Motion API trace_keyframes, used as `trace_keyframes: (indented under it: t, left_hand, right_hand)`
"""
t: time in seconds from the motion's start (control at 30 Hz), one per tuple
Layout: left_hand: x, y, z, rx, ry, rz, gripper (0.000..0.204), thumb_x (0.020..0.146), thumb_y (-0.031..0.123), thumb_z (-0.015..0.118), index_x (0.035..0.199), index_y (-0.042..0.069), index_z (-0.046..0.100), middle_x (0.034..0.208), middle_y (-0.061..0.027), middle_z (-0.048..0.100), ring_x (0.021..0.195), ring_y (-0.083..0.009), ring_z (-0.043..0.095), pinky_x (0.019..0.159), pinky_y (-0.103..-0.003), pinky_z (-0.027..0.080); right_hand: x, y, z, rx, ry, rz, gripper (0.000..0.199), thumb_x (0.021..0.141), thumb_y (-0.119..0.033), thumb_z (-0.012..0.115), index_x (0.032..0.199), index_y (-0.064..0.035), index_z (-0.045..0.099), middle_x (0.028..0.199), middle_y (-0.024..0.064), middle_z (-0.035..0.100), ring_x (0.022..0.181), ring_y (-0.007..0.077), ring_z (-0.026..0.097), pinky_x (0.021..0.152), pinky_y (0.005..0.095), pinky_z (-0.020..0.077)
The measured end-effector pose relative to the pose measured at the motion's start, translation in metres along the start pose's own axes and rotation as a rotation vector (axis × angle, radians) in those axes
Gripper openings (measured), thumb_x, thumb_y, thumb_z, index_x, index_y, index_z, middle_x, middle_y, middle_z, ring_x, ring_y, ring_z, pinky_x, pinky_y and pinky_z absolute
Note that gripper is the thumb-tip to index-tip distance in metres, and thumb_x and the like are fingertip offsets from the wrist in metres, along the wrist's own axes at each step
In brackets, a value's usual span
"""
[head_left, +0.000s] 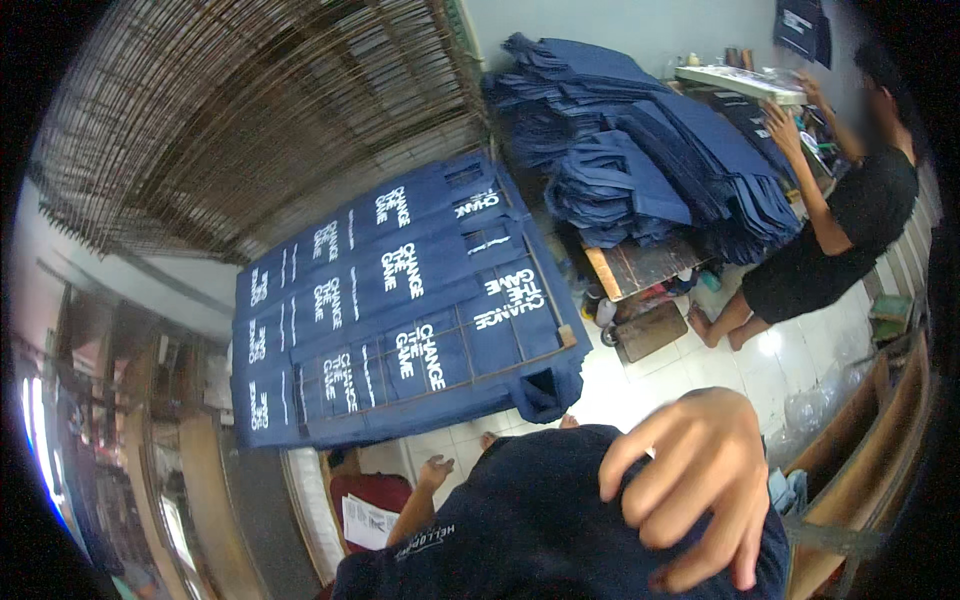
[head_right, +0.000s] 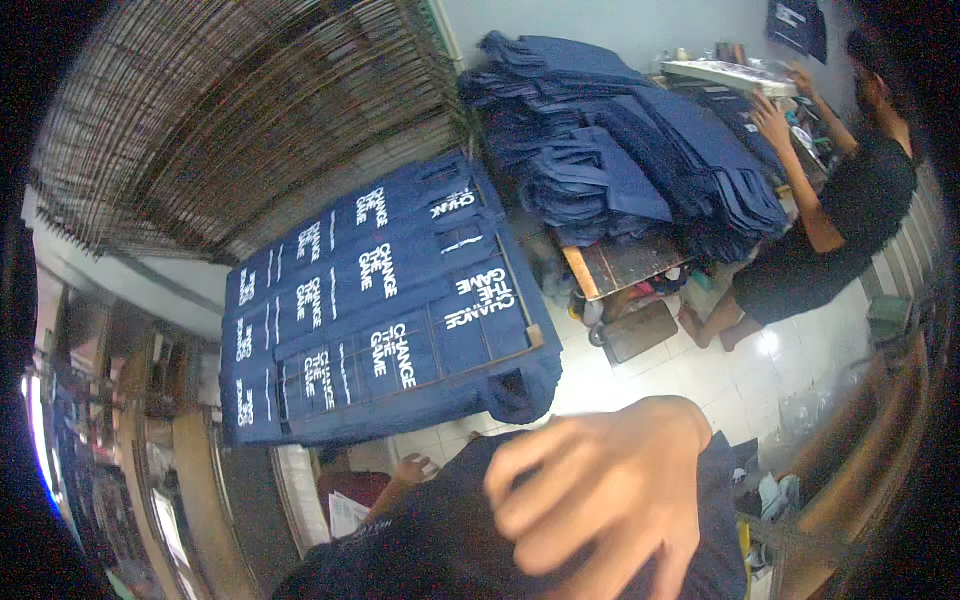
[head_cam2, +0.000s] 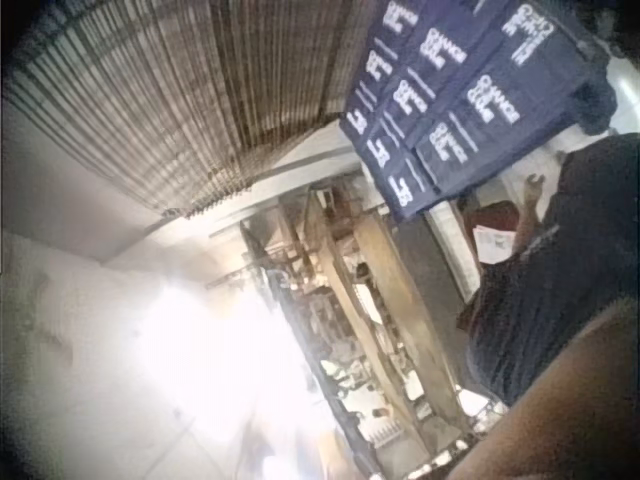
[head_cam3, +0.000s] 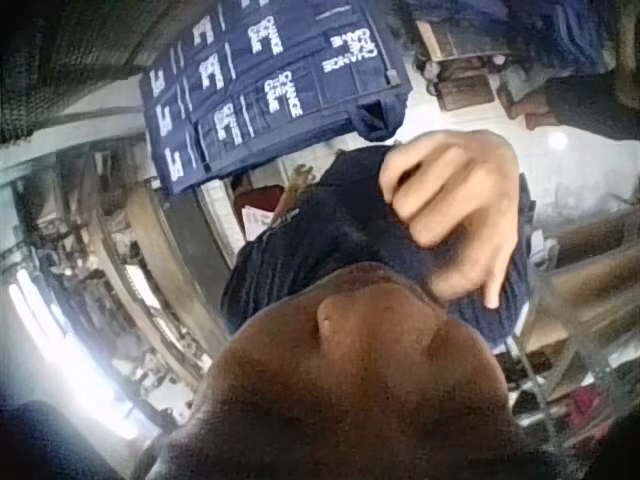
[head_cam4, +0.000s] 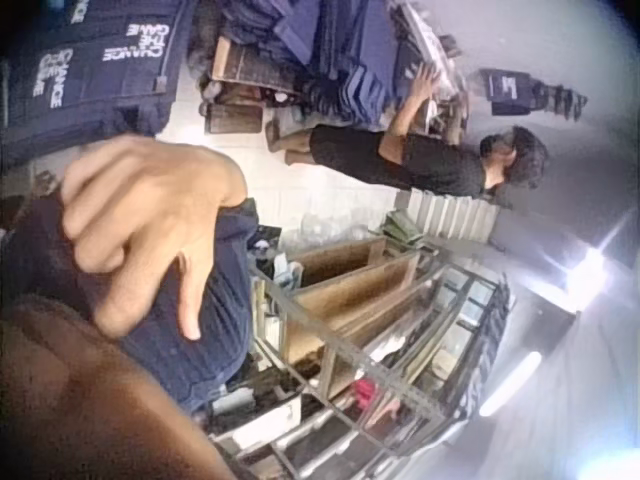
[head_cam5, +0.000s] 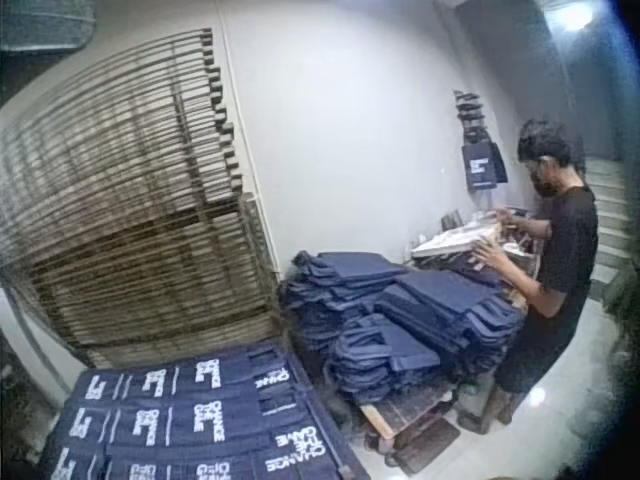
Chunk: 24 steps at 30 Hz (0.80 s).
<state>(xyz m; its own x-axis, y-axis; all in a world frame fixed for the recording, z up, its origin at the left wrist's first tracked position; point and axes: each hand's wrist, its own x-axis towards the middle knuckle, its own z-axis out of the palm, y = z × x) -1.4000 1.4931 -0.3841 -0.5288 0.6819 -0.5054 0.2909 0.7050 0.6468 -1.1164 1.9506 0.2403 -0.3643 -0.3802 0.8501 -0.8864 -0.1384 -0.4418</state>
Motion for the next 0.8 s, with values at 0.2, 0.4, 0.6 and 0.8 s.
trace_keyframes:
  t: [0.2,0.4,0.6,0.8]
  left_hand:
    - [0.019,0.017,-0.006,-0.315,0.094,-0.224,0.062,0.077,0.041,0.065,0.120,-0.001,0.052,0.091,-0.0160,0.068,0.091,-0.0256,0.063,0.080,-0.031,0.047]
    - [0.005,0.057,-0.003,-0.690,0.029,-0.491,0.054,0.079,0.034,0.069,0.119,0.000,0.053,0.077,-0.0115,0.065,0.073,-0.0148,0.060,0.061,-0.027,0.047]
    - [0.003,0.035,0.004,0.426,0.153,0.510,0.048,0.083,0.040,0.060,0.111,0.001,0.058,0.082,-0.0108,0.065,0.072,-0.0163,0.060,0.062,-0.030,0.047]
    - [-0.048,0.056,0.000,-0.212,0.132,-0.377,0.042,0.081,0.040,0.059,0.102,0.003,0.064,0.080,-0.0145,0.065,0.070,-0.0253,0.062,0.065,-0.036,0.047]
  right_hand:
    - [-0.126,0.008,-0.062,-0.403,1.109,0.334,0.055,0.080,-0.042,0.065,0.115,-0.0045,0.047,0.076,0.0057,0.055,0.067,0.0153,0.054,0.066,0.0298,0.0444]
    - [-0.265,-0.005,-0.174,-0.206,1.984,0.510,0.069,0.079,-0.050,0.063,0.126,-0.0052,0.041,0.110,0.0119,0.053,0.098,0.0252,0.054,0.086,0.0396,0.0416]
    - [-0.325,-0.025,-0.220,-0.146,2.195,0.171,0.106,0.070,-0.061,0.066,0.141,-0.0007,0.016,0.138,0.0222,0.033,0.123,0.0352,0.041,0.101,0.0464,0.0359]
    - [-0.329,-0.022,-0.239,0.016,2.198,-0.077,0.127,0.059,-0.076,0.062,0.142,-0.0041,-0.002,0.144,0.0208,0.022,0.129,0.0393,0.031,0.102,0.0563,0.0308]
